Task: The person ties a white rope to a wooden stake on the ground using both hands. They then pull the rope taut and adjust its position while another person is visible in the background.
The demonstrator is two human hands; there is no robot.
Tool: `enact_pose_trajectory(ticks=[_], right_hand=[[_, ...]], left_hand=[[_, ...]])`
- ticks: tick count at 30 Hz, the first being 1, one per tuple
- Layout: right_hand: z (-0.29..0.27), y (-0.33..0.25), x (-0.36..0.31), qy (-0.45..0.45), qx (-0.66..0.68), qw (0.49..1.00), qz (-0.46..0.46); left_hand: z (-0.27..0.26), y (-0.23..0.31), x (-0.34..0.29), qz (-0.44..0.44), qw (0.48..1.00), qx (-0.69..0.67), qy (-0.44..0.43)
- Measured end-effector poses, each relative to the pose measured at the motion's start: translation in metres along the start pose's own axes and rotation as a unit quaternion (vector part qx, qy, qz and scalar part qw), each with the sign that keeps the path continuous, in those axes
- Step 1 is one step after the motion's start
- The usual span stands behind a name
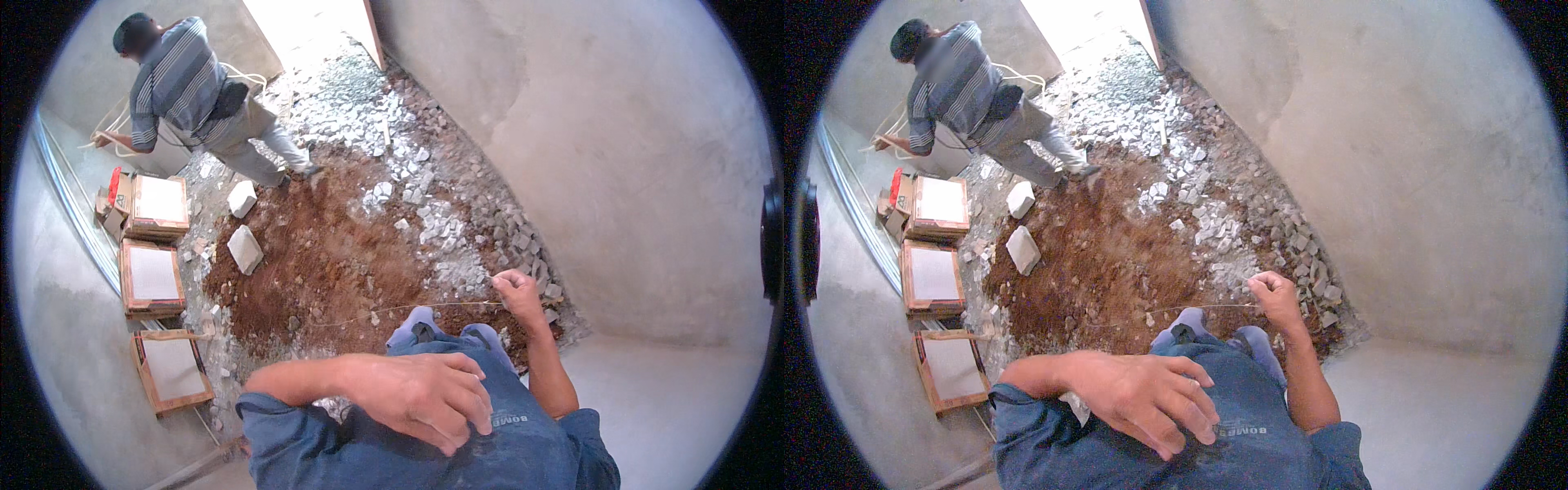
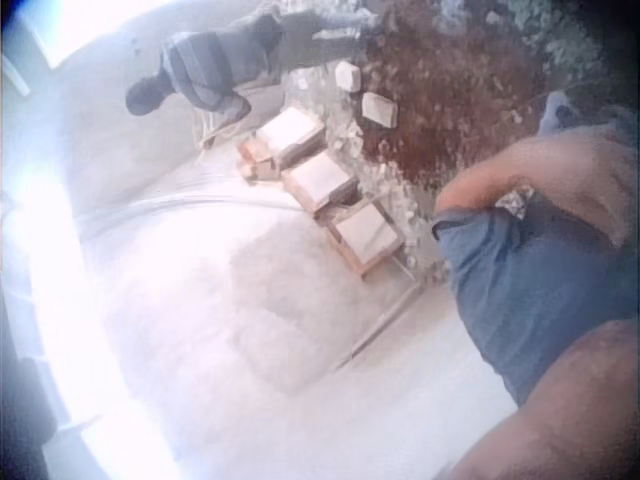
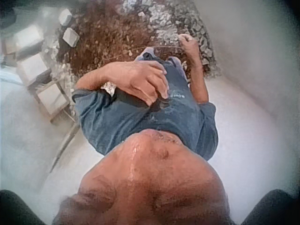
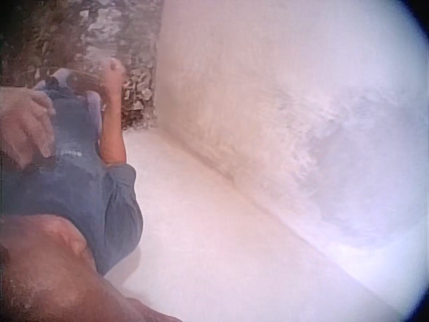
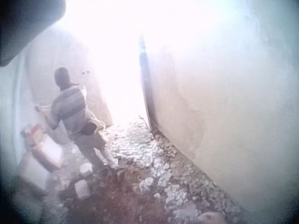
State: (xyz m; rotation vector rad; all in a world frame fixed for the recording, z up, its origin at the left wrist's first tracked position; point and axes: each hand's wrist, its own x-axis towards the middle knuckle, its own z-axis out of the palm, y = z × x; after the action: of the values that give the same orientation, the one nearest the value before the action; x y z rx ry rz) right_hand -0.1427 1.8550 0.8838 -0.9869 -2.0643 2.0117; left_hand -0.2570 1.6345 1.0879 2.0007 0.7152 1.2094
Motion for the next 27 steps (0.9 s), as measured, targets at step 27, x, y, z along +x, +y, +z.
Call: enact_pose_trajectory(ticks=[27], right_hand=[[0.041, 0.007, -0.008, 0.054, -0.067, 0.994, 0.066]], left_hand=[[-0.001, -0.015, 0.023, 0.173, 0.947, -0.237, 0.131]])
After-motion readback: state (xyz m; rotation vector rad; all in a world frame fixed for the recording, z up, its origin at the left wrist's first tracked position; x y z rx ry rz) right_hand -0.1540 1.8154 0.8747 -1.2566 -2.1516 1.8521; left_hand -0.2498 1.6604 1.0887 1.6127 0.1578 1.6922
